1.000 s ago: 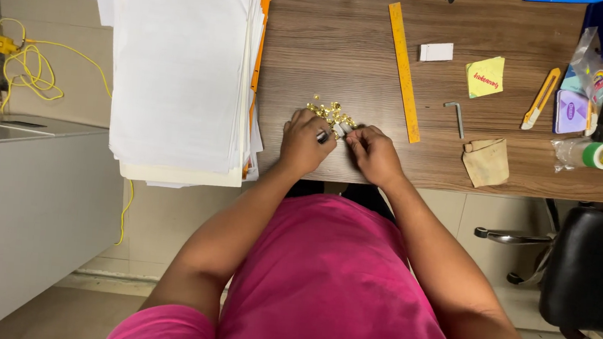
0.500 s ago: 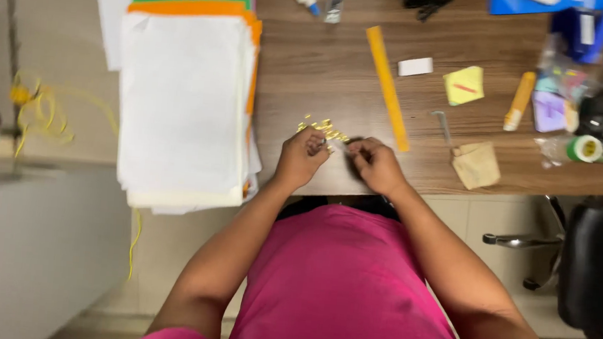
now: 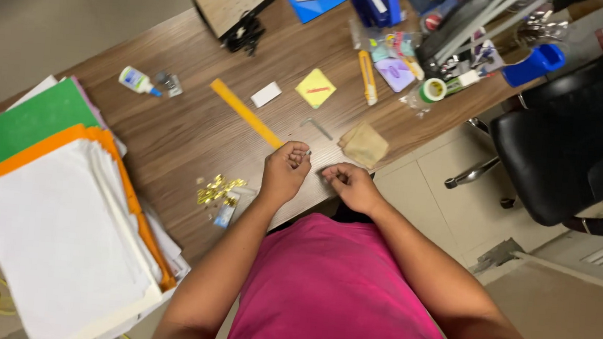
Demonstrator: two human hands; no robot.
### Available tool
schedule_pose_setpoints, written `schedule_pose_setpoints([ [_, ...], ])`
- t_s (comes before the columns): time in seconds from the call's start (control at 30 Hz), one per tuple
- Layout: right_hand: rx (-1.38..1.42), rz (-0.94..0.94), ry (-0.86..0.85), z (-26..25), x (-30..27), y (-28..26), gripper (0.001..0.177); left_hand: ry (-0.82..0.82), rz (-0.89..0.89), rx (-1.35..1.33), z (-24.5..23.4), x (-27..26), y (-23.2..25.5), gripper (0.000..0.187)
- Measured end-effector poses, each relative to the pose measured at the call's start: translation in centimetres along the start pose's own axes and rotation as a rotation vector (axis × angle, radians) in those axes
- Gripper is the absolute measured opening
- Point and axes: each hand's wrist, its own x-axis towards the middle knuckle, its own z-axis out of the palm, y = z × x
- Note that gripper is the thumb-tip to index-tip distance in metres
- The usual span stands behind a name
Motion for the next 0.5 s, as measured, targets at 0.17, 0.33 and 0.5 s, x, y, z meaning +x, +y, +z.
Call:
schedule_pose_setpoints([
  [0.17, 0.086, 0.002, 0.055, -6.9, 0.3, 4.5, 0.021, -0.071, 0.094, 0.018, 7.8, 5.0, 3.2, 0.018],
  [0.33, 0.140, 0.012, 0.042, -14.3, 1.4, 8.6, 0.018, -0.067, 0.167, 0.080, 17.0, 10.9, 5.9, 0.015],
  [0.5, 0.118, 0.068, -0.022, -20.8, 2.1, 11.4, 0.016, -0.028, 0.139, 0.126, 24.8, 16.7, 6.9, 0.013],
])
